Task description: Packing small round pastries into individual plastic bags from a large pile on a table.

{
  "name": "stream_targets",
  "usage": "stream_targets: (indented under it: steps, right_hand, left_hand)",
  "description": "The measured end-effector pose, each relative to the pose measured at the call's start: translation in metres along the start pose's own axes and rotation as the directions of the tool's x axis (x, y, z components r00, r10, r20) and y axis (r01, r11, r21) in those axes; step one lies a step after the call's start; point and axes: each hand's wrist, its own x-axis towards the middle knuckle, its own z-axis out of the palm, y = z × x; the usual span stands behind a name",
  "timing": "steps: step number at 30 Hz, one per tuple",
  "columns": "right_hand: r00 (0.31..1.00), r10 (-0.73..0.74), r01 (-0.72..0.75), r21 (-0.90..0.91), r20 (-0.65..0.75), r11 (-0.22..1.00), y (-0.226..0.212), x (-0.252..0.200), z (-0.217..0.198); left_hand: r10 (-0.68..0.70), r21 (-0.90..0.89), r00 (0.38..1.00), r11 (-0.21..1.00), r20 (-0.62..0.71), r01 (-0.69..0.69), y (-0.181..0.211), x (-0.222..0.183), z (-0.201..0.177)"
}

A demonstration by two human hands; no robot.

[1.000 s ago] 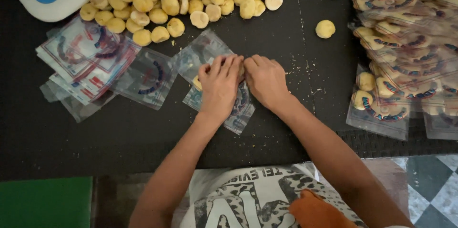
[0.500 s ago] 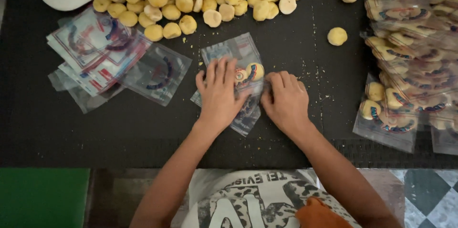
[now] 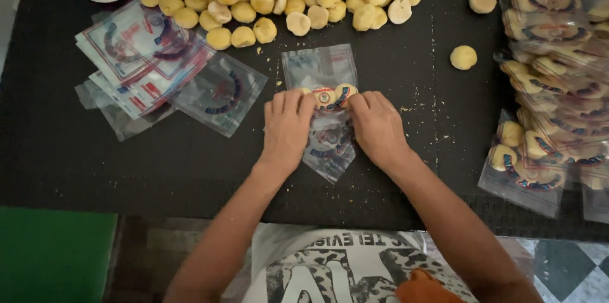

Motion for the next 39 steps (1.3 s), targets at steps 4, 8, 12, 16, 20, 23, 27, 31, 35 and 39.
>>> stream_targets:
  steps: [4,8,12,16,20,23,27,31,35,39]
  right_hand:
    - [0.999,-0.039,0.039,-0.004,-0.035,0.999,0.0,0.007,-0.005]
    - [0.999,-0.041,0.041,-0.012,0.023,0.999,0.001,0.013,-0.003]
    - [0.987,0.025,-0.009,-0.095,0.161,0.995,-0.009,0.027,-0.015]
    - [0.96,0.104,-0.084,-0.086,0.26,0.993,-0.018,0.048,-0.029]
    - [0.848,0.23,-0.171,-0.165,0.477,0.971,-0.023,0.064,-0.033]
    - [0.817,0.227,-0.122,-0.225,0.53,0.967,-0.021,0.073,-0.035]
    - [0.66,-0.043,-0.567,0.535,0.75,0.626,0.023,0.111,-0.072]
    - [0.957,0.176,-0.243,0.304,0.232,0.921,0.073,0.121,-0.019]
    - [0.996,0.035,-0.051,-0.205,-0.081,0.977,0.083,0.11,0.024]
    - [0.973,0.229,-0.221,0.223,-0.01,0.949,0.063,0.076,-0.013]
  left_hand:
    - [0.148,0.051,0.989,0.988,0.001,-0.148,-0.003,0.002,-0.005]
    - [0.187,0.072,0.982,0.98,-0.009,-0.186,-0.005,0.007,-0.009]
    - [0.122,0.158,0.992,0.98,-0.015,-0.119,-0.002,0.016,-0.023]
    - [0.022,0.177,1.0,0.984,0.008,-0.023,-0.004,0.018,-0.018]
    - [-0.049,0.148,0.997,0.988,0.058,0.04,-0.003,0.016,-0.014]
    - [-0.059,0.181,0.993,0.983,0.099,0.04,0.001,0.019,-0.019]
    - [0.019,0.063,0.979,0.997,0.204,-0.033,-0.001,0.018,-0.013]
    - [0.033,-0.058,0.982,0.998,0.184,-0.022,0.011,0.023,-0.023]
    - [-0.09,-0.13,0.976,0.985,0.2,0.117,0.022,0.029,-0.003]
    - [-0.244,-0.297,0.961,0.915,0.133,0.273,0.026,0.029,0.011]
